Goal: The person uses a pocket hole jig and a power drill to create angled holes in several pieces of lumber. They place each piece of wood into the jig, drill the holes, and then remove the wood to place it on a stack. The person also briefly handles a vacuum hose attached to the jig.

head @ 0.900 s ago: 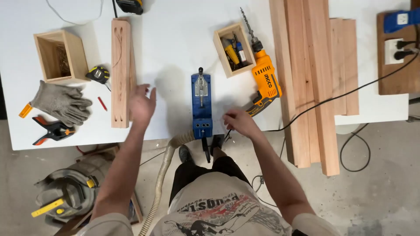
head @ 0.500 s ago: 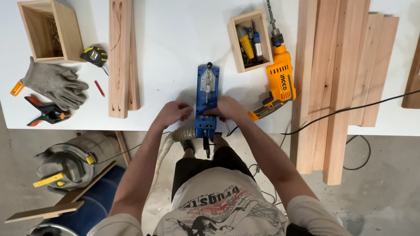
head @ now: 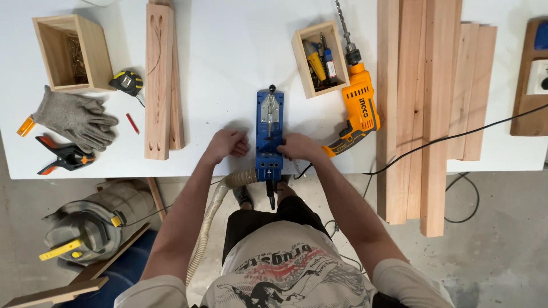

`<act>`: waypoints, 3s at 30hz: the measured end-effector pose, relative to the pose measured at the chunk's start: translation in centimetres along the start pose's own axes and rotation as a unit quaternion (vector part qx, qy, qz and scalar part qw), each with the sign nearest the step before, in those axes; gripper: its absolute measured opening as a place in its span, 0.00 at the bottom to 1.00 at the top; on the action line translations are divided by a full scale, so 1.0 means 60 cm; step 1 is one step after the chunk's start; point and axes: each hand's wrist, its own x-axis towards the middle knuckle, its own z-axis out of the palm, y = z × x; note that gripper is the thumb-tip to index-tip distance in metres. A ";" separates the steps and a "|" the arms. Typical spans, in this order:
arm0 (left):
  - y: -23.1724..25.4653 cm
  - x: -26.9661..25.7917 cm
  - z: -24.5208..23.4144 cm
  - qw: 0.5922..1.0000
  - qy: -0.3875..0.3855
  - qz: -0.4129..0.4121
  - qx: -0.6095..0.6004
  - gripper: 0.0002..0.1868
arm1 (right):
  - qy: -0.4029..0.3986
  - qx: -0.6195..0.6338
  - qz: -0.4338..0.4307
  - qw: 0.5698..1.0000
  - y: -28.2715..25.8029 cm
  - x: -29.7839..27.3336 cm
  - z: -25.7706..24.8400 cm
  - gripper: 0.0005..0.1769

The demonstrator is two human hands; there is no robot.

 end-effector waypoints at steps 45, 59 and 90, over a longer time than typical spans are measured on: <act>-0.117 -0.292 0.503 0.971 0.046 0.130 0.195 0.16 | 0.579 0.034 0.071 0.811 0.750 -0.403 -0.217 0.32; -0.064 -0.281 0.584 0.965 0.049 0.116 0.229 0.15 | 0.500 0.159 0.206 0.826 0.677 -0.580 -0.103 0.37; -0.087 -0.425 0.170 0.860 -0.109 0.366 -0.339 0.15 | 0.537 0.050 -0.134 0.831 -0.050 -0.379 0.445 0.56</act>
